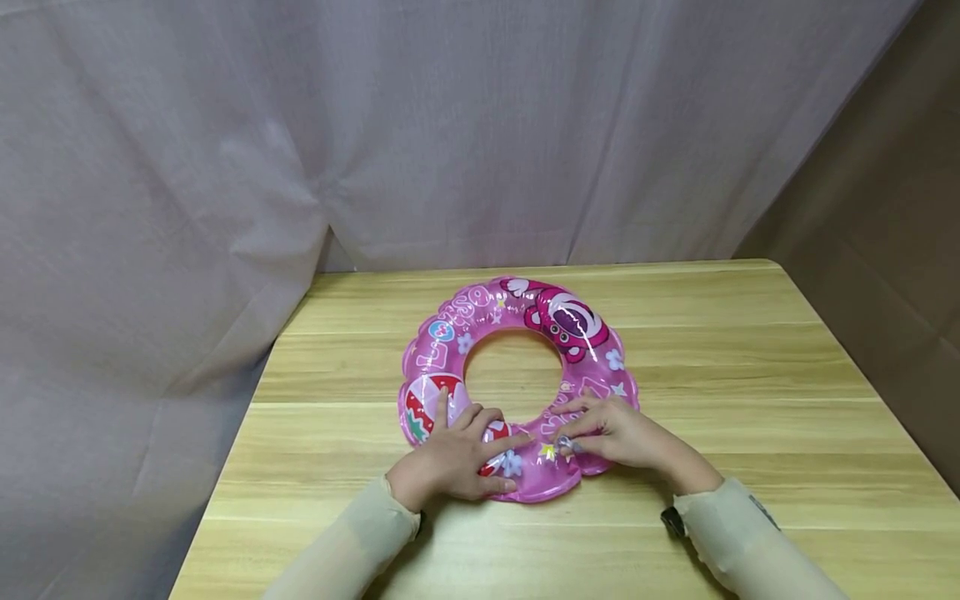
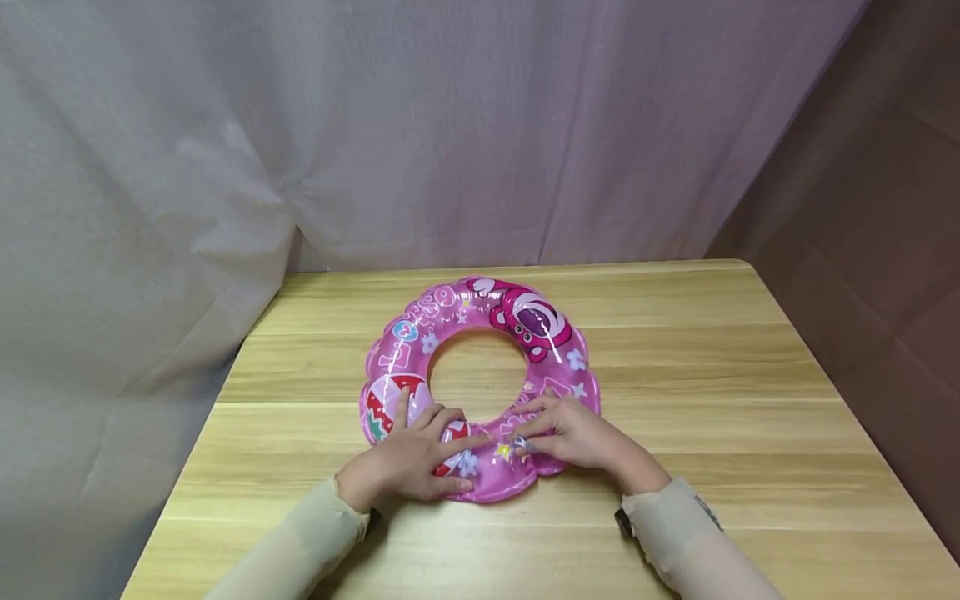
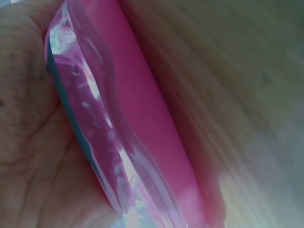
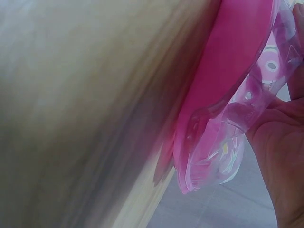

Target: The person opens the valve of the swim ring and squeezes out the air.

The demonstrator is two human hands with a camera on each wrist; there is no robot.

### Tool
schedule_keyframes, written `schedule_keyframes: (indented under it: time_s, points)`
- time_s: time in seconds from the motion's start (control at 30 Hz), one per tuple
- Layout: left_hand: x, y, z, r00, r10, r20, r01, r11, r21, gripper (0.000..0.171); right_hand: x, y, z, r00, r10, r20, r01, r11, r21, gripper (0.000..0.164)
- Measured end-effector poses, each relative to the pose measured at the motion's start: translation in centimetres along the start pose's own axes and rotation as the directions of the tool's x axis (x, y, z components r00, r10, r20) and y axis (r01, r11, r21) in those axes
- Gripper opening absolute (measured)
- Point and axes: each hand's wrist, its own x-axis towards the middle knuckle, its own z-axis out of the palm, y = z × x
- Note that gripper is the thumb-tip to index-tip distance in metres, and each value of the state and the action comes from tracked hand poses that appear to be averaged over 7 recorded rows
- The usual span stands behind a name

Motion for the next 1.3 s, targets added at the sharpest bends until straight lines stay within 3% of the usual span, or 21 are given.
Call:
schedule_keyframes:
  time_s: [1.3]
  points:
    - [0.33, -0.2, 0.13, 0.999, -0.008, 0.039, 0.008, 1.0, -0.006, 0.071, 0.17, -0.05, 0.05, 1.0, 0.024, 0.011, -0.024, 1.0, -0.014, 0.015]
